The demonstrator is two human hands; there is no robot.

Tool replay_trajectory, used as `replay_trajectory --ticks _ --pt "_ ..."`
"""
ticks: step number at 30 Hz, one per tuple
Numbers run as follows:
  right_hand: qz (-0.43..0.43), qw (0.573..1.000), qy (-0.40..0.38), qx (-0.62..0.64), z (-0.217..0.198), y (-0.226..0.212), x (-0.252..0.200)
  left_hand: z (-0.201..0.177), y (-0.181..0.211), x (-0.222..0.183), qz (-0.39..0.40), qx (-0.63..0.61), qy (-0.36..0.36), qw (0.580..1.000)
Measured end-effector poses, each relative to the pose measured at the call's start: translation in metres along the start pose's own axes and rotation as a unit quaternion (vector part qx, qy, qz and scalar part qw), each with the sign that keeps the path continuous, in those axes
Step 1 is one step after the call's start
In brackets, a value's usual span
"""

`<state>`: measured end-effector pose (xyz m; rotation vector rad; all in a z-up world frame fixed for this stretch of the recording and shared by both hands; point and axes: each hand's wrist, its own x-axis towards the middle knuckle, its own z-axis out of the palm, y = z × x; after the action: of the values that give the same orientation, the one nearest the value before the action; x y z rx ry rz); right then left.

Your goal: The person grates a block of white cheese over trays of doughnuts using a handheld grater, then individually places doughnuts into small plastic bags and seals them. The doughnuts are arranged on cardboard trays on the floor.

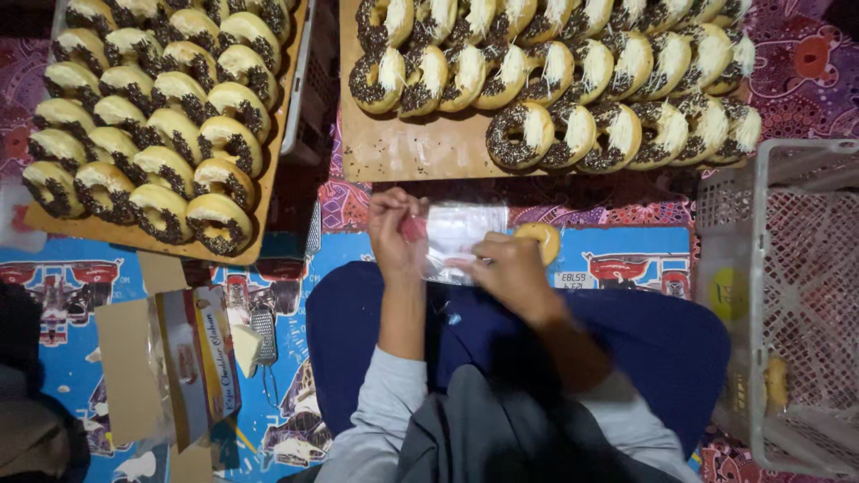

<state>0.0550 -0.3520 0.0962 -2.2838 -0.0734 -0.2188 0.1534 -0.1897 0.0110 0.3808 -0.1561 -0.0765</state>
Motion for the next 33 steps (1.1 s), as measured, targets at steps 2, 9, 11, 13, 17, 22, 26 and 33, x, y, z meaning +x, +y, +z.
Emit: replay_trajectory --ticks 2,9,11,13,17,22,26,33 --pt "0.144 0.988 0.047 0.008 -0.03 0.025 0.014 -0.018 0.001 0.016 -0.02 -0.037 0.047 0.998" --pt "0.031 0.95 0.021 -0.31 -0.061 0.121 0.106 -0.049 -0.012 0.031 -0.15 -0.099 0.215 0.96" --pt "0.025 0.955 0.031 -0.293 -0.056 0.115 0.106 -0.057 -0.016 0.034 -0.152 -0.165 0.206 0.953" --pt "0.026 0.969 0.045 -0.242 -0.055 0.091 0.084 -0.069 -0.014 0.034 -0.163 -0.236 0.204 0.936" --pt "0.112 0.975 0.012 0.19 -0.054 0.026 0.016 -0.076 -0.012 0.045 -0.126 -0.225 0.185 0.948" --pt "0.135 0.924 0.041 0.354 -0.022 -0.018 0.001 -0.043 -0.018 0.041 -0.081 -0.128 0.119 0.981" --pt "0.016 0.992 0.113 0.046 -0.006 -0.036 0.011 -0.009 -0.003 0.036 -0.056 -0.071 0.037 0.995" --pt "0.066 0.968 0.143 0.196 -0.009 -0.041 -0.011 -0.013 0.006 0.031 -0.056 -0.094 0.056 0.992"
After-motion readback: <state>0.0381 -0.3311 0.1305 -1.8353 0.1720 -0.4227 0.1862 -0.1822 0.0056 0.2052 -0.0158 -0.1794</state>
